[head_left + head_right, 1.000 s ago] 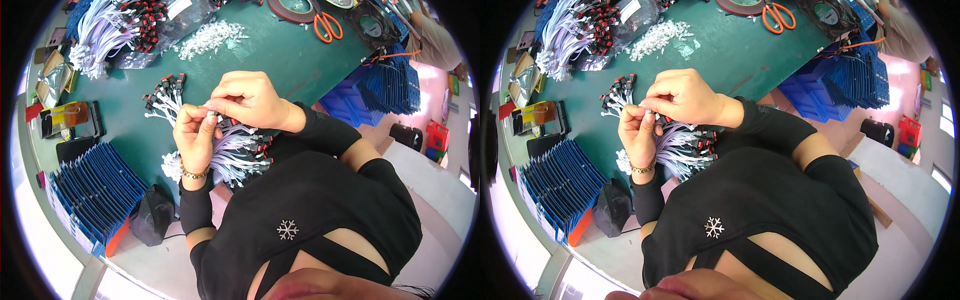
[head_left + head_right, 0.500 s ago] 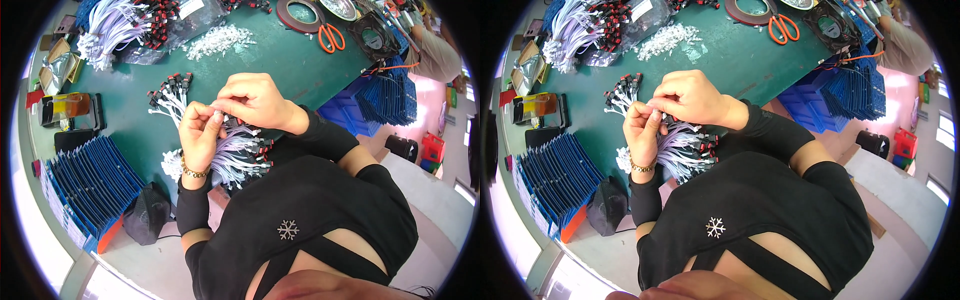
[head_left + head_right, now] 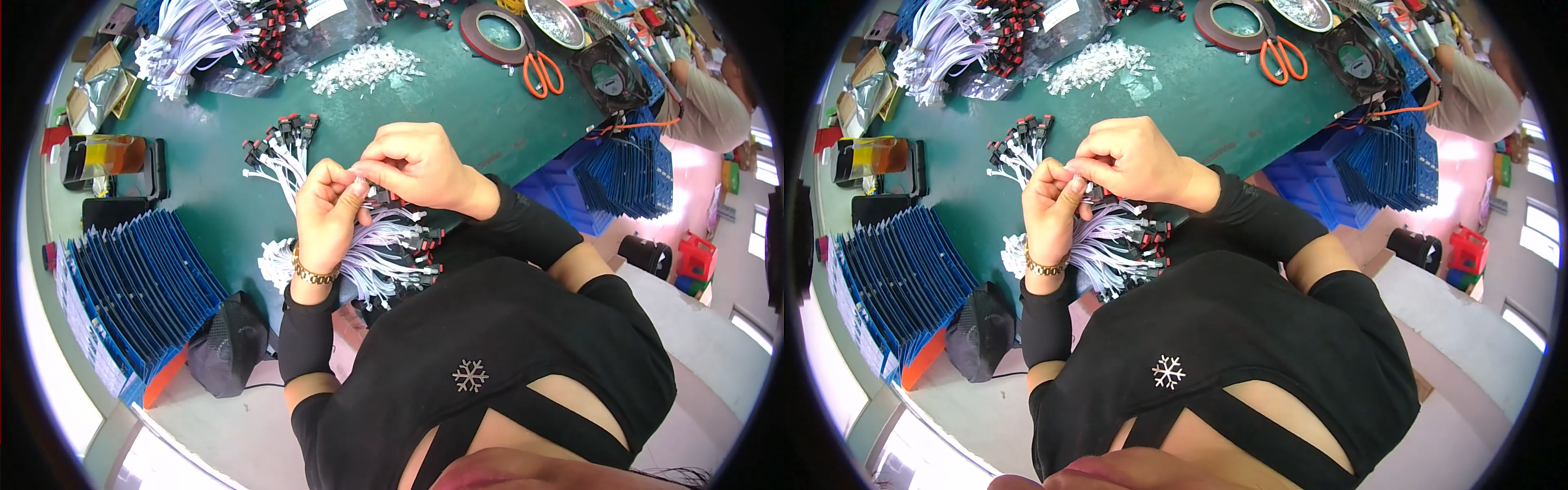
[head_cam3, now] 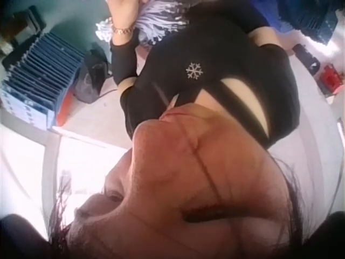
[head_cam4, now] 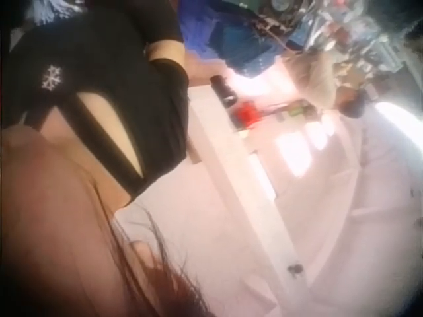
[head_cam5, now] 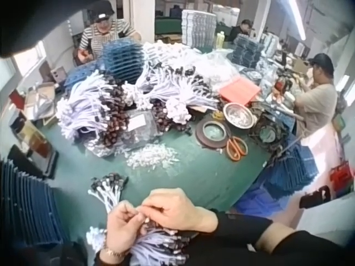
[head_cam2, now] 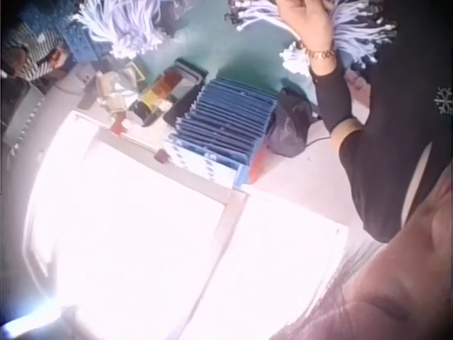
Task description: The person takes small plastic caps from the workbench and attaches them onto the connectors of a bundle of wire harnesses by hand.
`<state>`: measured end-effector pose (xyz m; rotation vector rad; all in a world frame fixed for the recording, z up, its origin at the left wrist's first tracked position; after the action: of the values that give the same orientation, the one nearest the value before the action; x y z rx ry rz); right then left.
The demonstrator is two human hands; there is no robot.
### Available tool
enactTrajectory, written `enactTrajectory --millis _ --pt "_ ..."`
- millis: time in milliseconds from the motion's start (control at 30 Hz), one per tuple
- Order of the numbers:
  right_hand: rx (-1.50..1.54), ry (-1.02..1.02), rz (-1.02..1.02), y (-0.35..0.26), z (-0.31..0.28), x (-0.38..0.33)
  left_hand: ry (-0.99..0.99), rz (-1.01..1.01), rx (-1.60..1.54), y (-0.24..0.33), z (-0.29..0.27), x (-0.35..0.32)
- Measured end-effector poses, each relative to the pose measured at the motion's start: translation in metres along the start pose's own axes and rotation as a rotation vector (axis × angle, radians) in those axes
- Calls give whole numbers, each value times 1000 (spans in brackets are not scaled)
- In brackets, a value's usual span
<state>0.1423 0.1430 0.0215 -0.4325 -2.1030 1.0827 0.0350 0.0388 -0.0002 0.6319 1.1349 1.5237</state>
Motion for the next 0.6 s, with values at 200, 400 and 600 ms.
enactTrajectory --millis 200,400,600 --pt "-129 -51 -145 -4 -1 3 -22 -65 12 0 -2 1" --pt "-193 -141 -180 -2 1 4 -7 -74 3 -6 -2 1" --pt "-160 -128 -156 5 7 4 139 7 129 -8 -3 0"
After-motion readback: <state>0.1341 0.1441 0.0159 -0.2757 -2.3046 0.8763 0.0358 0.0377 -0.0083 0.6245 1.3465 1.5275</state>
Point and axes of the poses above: each hand's wrist, its own x-axis towards the middle knuckle, its own z-axis out of the palm, y = z × x, the point moved 3 cm from there along x, towards the middle knuckle, and after that the axes turned 7 degrees about -x, right-handed, at the moved point
